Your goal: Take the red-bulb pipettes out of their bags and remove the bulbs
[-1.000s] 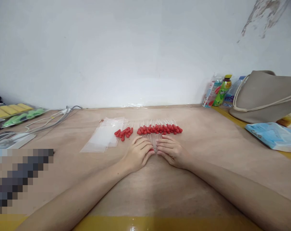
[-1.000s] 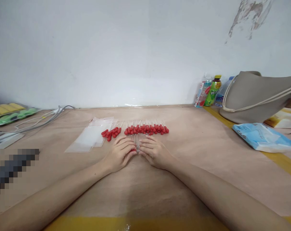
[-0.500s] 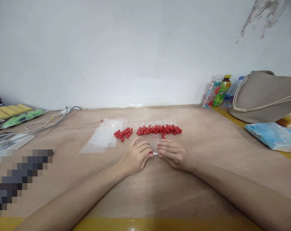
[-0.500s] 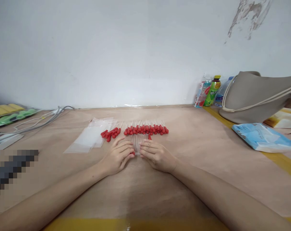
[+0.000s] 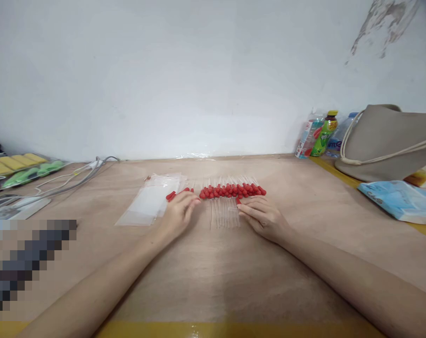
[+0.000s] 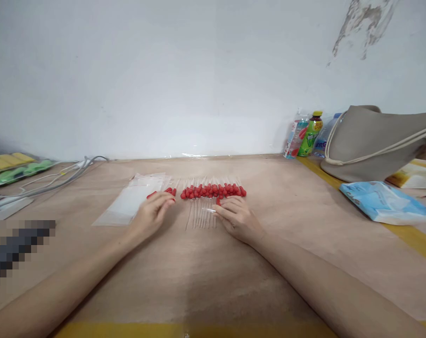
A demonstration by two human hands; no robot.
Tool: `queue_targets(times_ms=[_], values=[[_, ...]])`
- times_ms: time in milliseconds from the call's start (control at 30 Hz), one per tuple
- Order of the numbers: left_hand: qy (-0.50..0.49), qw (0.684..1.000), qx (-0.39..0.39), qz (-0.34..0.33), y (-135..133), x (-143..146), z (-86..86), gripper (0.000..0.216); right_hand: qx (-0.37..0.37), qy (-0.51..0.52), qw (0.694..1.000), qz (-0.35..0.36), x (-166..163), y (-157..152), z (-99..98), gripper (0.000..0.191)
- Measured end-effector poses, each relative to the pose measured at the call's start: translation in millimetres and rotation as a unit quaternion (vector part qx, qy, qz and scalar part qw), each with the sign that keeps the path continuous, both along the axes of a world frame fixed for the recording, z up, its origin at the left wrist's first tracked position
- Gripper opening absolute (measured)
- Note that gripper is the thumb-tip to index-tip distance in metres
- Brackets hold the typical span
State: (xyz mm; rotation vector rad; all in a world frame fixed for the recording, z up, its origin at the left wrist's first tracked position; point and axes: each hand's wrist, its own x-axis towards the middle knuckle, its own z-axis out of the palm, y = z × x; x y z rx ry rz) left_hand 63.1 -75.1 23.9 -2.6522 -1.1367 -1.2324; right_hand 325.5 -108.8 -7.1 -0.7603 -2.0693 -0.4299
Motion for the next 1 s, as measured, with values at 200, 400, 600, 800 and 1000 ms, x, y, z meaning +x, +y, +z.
queue_targets(times_ms=[200, 400, 600, 800, 1000], values=[[-0.008, 0.978, -0.035, 0.203, 46.7, -43.4, 12.4, 0.029, -0.054, 0.012, 0.988, -0.147, -7.5, 7.9, -3.2, 0.024], [-0.002, 0.97, -0.11, 0.216, 60.5, -50.2, -2.3, 0.037, -0.08, 0.03, 0.982, -0.168, -19.0, 5.3, 1.1, 0.017], [0.033, 0.972, -0.068, 0.224, 54.2, -41.8, 1.8, 0.032, -0.053, 0.012, 0.983, -0.174, -22.7, 7.3, -1.1, 0.014], [0.141, 0.959, -0.02, 0.245, 53.5, -15.1, 8.3, 0.023, -0.033, -0.015, 0.988, -0.152, -23.6, 8.6, -4.6, 0.013], [0.236, 0.925, -0.056, 0.293, 70.8, 2.5, 12.9, 0.025, -0.05, -0.033, 0.99, -0.13, -27.7, 4.7, -1.2, 0.02]])
